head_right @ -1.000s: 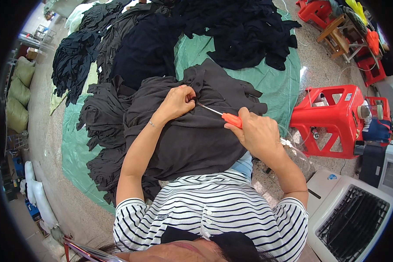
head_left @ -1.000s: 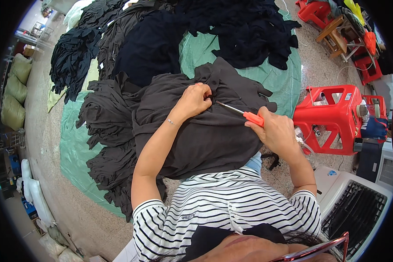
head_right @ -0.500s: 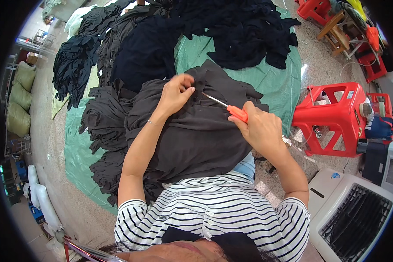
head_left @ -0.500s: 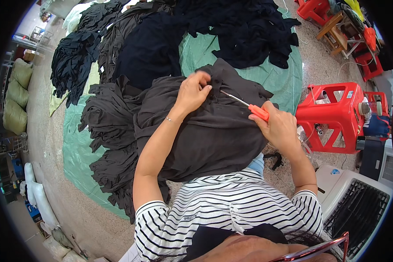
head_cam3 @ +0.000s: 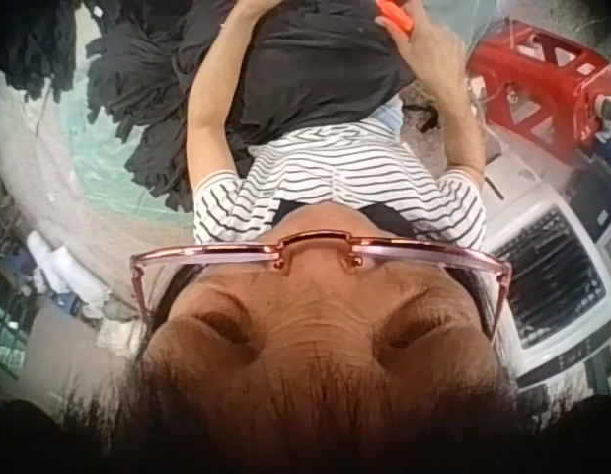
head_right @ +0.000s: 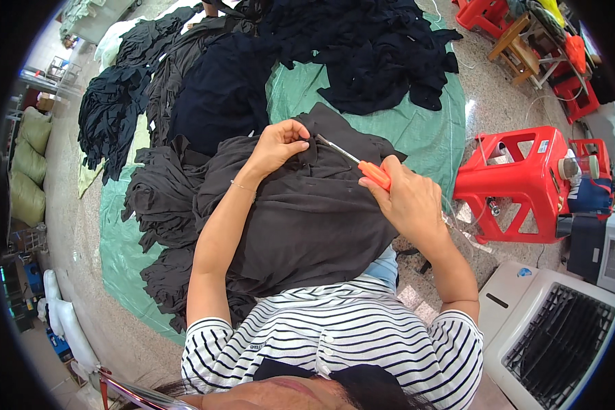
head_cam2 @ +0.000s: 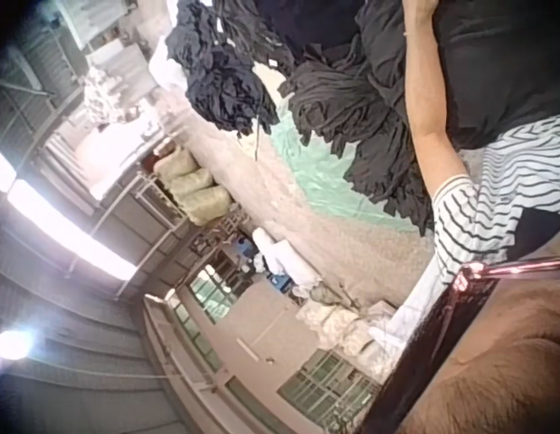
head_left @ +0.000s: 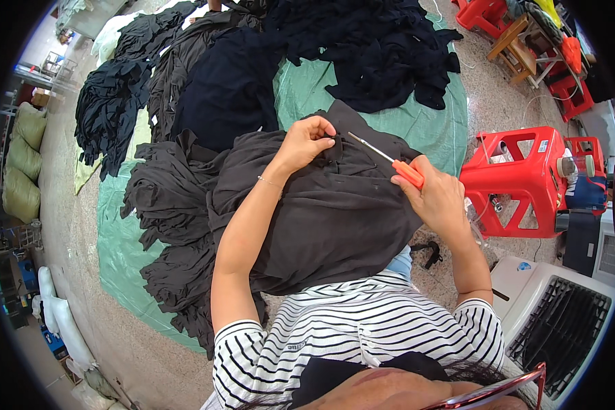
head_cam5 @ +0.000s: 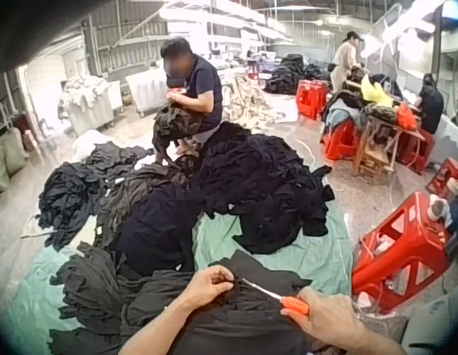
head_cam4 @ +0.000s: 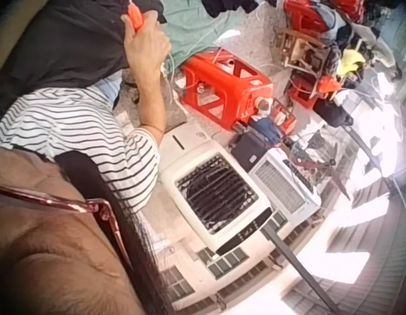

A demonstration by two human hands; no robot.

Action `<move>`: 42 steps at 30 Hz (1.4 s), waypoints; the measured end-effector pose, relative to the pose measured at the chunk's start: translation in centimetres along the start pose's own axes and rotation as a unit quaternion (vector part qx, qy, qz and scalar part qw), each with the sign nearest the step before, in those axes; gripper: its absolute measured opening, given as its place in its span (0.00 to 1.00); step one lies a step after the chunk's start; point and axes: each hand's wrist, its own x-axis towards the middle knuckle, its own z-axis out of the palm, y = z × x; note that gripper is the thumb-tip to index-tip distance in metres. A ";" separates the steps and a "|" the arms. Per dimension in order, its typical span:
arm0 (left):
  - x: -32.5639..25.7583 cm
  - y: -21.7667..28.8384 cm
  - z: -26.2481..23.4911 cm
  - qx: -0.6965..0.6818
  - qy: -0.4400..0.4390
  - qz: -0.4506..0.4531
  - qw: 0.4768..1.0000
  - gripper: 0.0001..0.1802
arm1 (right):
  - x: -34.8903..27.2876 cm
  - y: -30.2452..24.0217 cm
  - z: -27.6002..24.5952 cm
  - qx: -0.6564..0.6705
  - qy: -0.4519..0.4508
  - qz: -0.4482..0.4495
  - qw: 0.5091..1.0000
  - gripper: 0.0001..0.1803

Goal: The person picks up shirts from piles on the floor, trims loose threads from each garment using thread snips, and stacks the finished shirts.

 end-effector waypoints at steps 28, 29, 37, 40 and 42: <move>0.3 0.5 -0.5 -0.097 0.189 0.080 0.974 0.08 | -0.5 -0.4 0.0 0.027 0.028 -0.009 0.999 0.22; 0.3 1.0 -0.1 -0.099 0.183 0.078 0.975 0.08 | -0.8 0.0 -0.2 0.026 0.033 0.000 0.999 0.21; -7.8 5.7 3.9 0.375 0.026 0.133 0.917 0.14 | -4.6 0.8 -3.2 0.063 -0.052 0.021 0.996 0.20; -8.1 4.7 3.4 0.408 -0.046 0.038 0.911 0.19 | -5.2 -0.2 -4.1 0.010 -0.082 -0.004 0.997 0.20; -7.2 4.4 2.9 0.384 -0.068 0.005 0.921 0.18 | -5.3 -0.5 -4.0 0.000 -0.078 -0.015 0.997 0.21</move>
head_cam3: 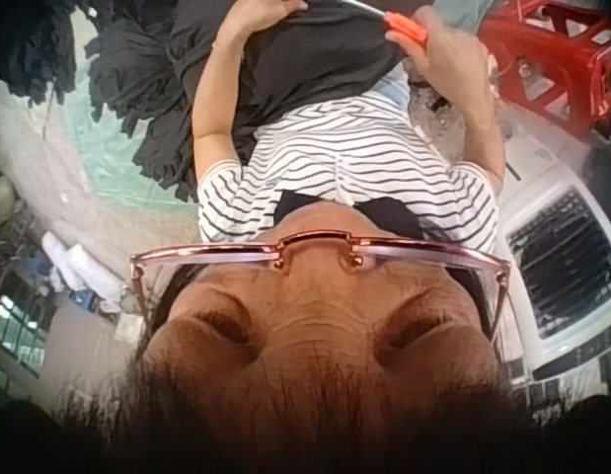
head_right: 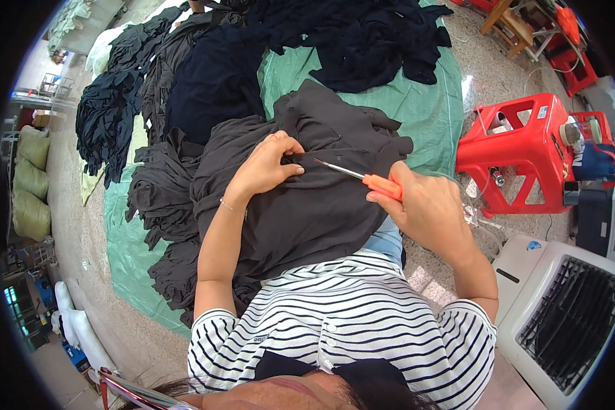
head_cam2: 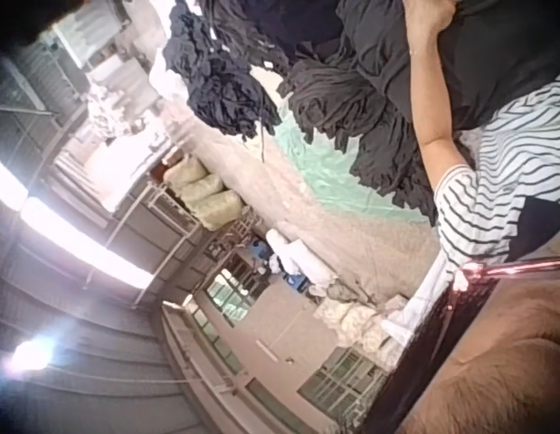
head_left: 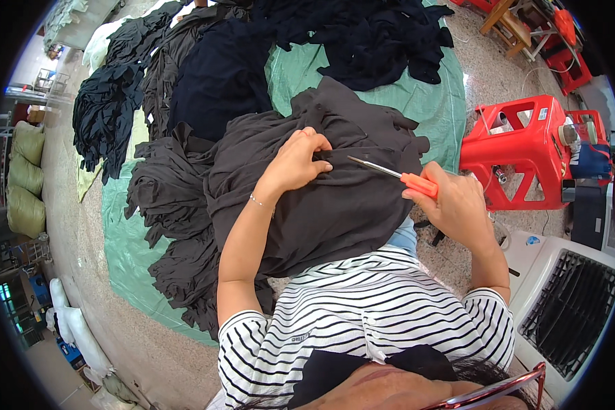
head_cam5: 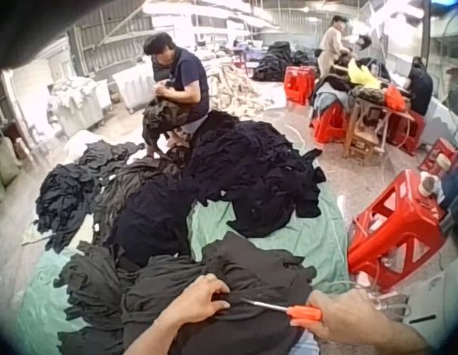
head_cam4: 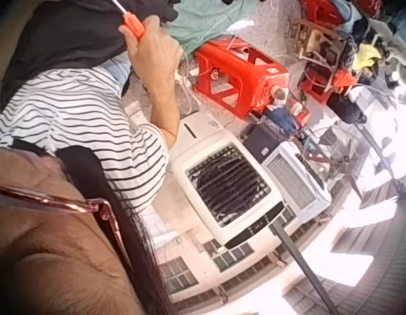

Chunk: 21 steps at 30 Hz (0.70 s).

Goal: The person picks up shirts from piles on the floor, trims loose threads from each garment using thread snips, and stacks the finished shirts.

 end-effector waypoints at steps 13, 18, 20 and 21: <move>0.6 -0.9 -0.3 -0.104 -0.064 -0.037 0.992 0.14 | 0.0 -0.4 1.2 -0.024 0.015 -0.057 0.998 0.24; 0.7 -1.0 0.0 -0.107 -0.052 -0.029 0.992 0.14 | -0.2 -0.2 1.5 -0.004 0.031 -0.051 0.998 0.24; 0.9 -0.7 0.1 -0.096 -0.051 -0.023 0.994 0.15 | -0.5 0.0 1.4 0.012 0.045 -0.044 0.998 0.23; 0.8 -0.6 0.2 -0.088 -0.027 0.012 0.996 0.16 | -0.6 0.3 1.1 0.017 0.056 -0.020 0.998 0.21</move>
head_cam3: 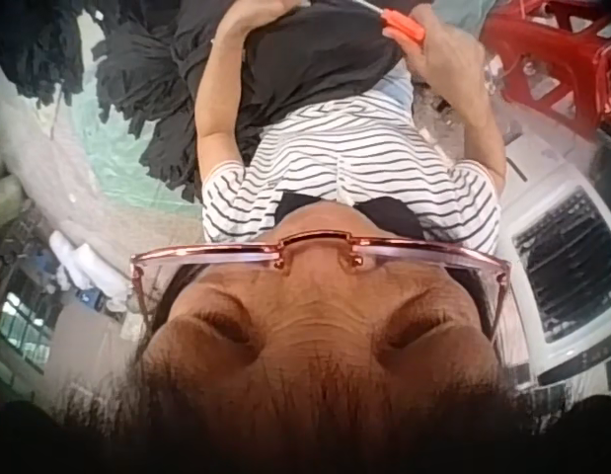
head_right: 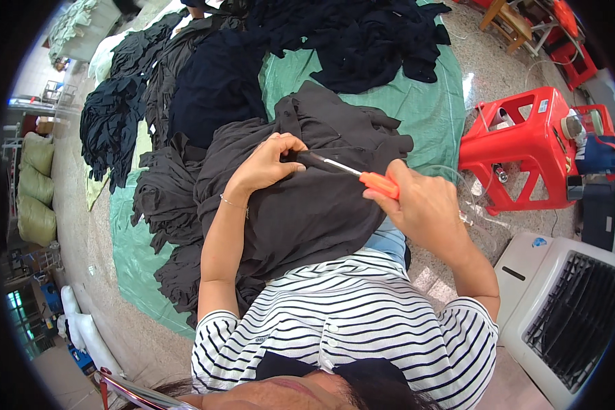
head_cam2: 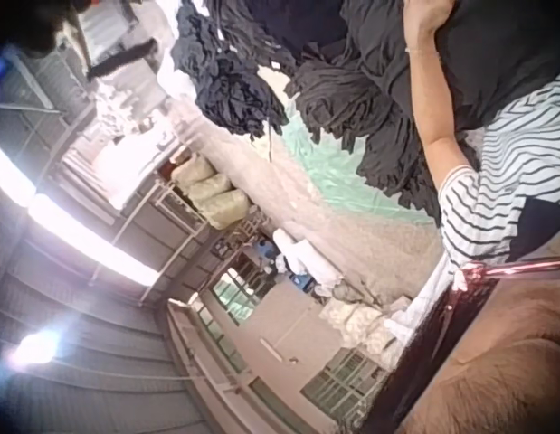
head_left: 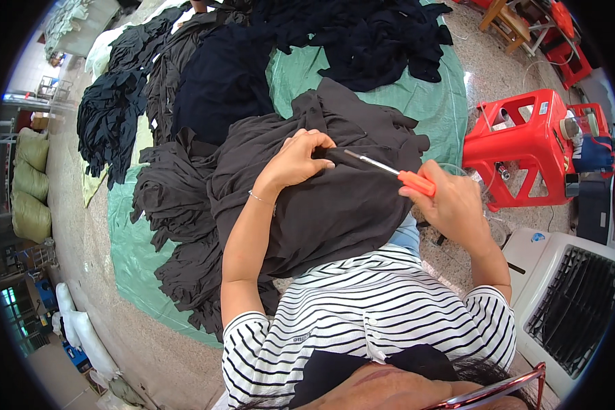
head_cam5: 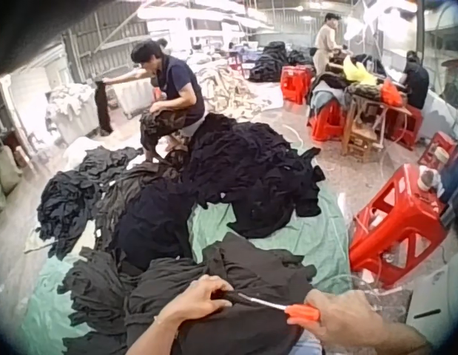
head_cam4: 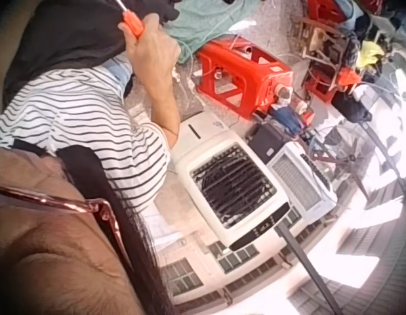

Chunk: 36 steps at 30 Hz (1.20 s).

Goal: The person picks up shirts from piles on the floor, trims loose threads from each garment using thread snips, and stacks the finished shirts.

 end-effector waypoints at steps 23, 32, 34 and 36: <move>2.4 1.9 3.4 -0.233 -0.049 -0.077 0.968 0.09 | -2.9 1.4 -1.1 -0.033 -0.003 0.072 0.997 0.22; 4.1 -1.1 -2.6 -0.373 0.321 -0.052 0.869 0.12 | -3.1 3.8 -0.5 0.060 0.156 0.170 0.971 0.17; 3.9 -4.9 -4.5 -0.495 0.361 -0.080 0.786 0.21 | -2.7 4.2 -0.7 0.088 0.178 0.203 0.959 0.16; 4.2 -5.4 -4.8 -0.609 0.335 -0.200 0.690 0.30 | -2.8 4.8 -0.3 0.083 0.194 0.208 0.955 0.16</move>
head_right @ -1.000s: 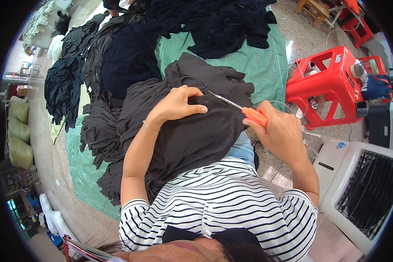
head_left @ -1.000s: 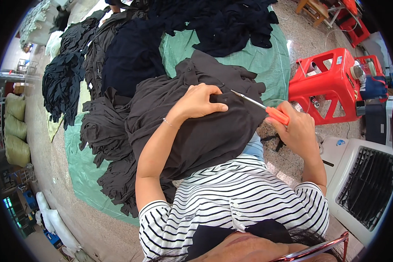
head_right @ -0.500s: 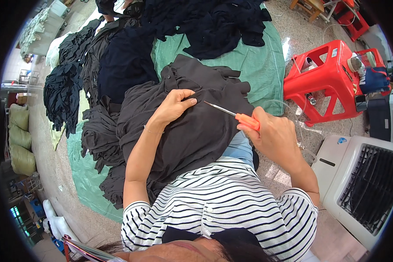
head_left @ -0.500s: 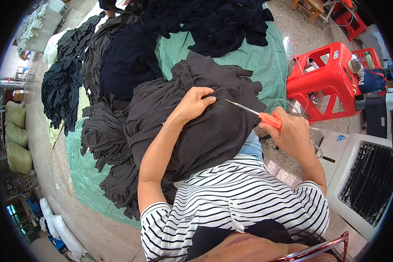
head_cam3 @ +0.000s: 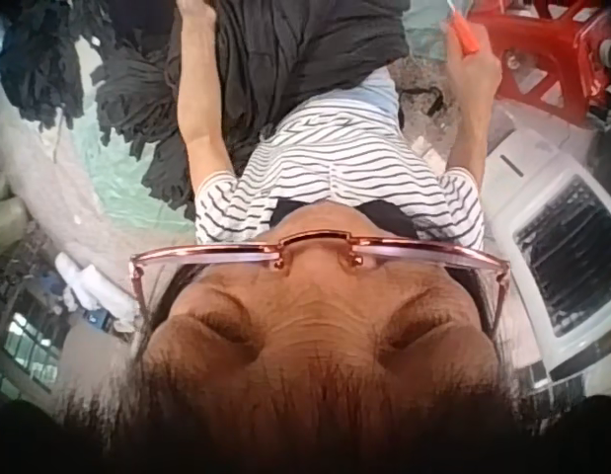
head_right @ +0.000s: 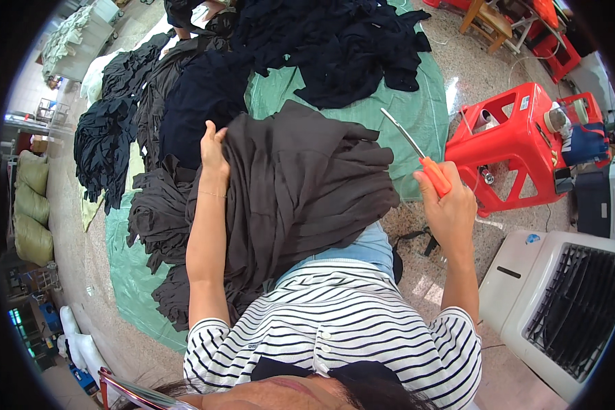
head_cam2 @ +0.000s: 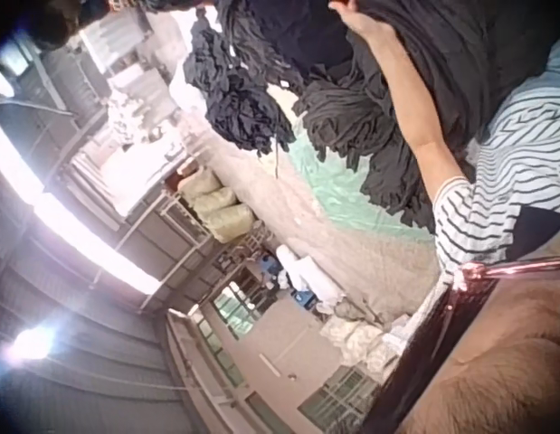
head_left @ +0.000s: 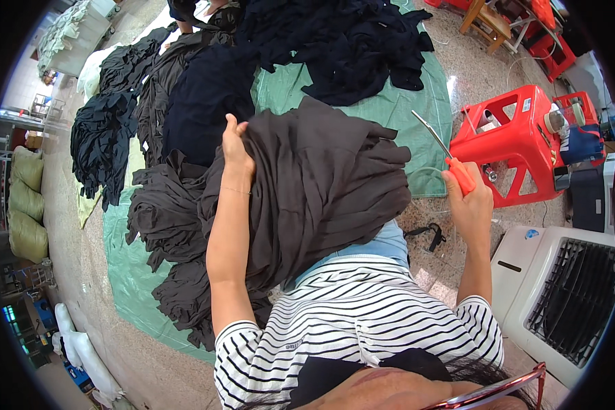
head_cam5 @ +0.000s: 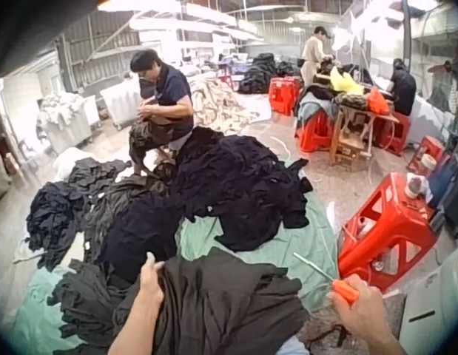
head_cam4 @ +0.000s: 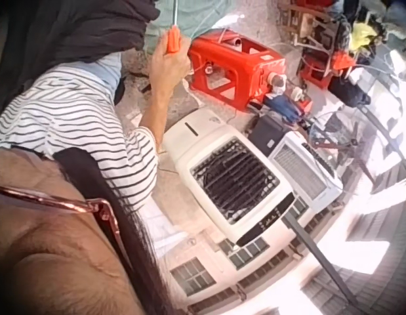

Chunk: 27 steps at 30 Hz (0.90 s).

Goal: The person picks up shirts from piles on the floor, trims loose threads from each garment using thread snips, and stacks the finished shirts.

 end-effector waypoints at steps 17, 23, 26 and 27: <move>-12.0 11.0 -0.7 0.234 -0.167 0.296 0.911 0.06 | 1.2 4.4 2.9 0.095 -0.024 0.088 0.991 0.15; -24.0 35.6 -26.0 0.077 0.101 0.552 0.824 0.15 | 4.4 6.0 4.6 0.063 -0.037 0.031 0.997 0.20; -30.1 39.5 -20.0 -0.007 0.225 0.639 0.736 0.10 | 5.8 4.5 6.1 0.045 -0.036 0.014 0.998 0.23; -32.2 42.1 -20.4 0.002 0.278 0.650 0.707 0.16 | 6.3 3.7 6.7 0.040 -0.032 -0.008 0.999 0.24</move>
